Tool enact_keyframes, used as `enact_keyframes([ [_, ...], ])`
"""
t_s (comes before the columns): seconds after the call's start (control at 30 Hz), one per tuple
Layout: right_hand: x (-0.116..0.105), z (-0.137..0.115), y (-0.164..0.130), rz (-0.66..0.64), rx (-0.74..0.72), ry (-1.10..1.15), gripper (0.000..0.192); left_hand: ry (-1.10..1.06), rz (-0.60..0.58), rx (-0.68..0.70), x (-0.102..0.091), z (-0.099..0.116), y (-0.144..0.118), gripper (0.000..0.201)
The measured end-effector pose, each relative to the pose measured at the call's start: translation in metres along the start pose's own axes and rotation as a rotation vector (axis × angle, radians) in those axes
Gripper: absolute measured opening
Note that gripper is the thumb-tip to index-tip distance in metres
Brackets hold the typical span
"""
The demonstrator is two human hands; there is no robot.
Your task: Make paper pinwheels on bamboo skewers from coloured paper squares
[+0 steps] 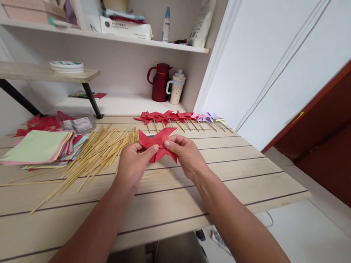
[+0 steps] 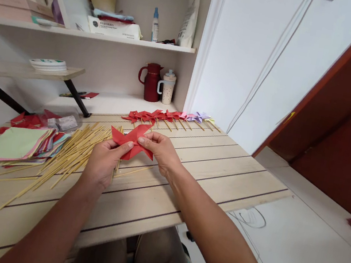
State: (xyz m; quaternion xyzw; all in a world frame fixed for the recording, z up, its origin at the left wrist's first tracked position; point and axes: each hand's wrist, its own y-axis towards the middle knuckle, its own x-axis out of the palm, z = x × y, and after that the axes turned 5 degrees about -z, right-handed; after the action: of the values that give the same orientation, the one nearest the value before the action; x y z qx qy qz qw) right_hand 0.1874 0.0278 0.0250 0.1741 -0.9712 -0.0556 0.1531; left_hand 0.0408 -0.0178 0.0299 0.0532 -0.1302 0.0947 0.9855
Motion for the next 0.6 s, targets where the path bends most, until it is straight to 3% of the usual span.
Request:
enact_keyframes([
  [0.4, 0.0009, -0.0036, 0.0001, -0.036, 0.033, 0.187, 0.042, 0.01, 0.017, 0.016, -0.0012, -0.0017, 0.0018, 0.031],
  [0.6, 0.0021, -0.0054, -0.0001, -0.029, 0.069, 0.151, 0.041, 0.0, 0.01, 0.014, 0.0001, -0.0007, 0.0005, 0.031],
])
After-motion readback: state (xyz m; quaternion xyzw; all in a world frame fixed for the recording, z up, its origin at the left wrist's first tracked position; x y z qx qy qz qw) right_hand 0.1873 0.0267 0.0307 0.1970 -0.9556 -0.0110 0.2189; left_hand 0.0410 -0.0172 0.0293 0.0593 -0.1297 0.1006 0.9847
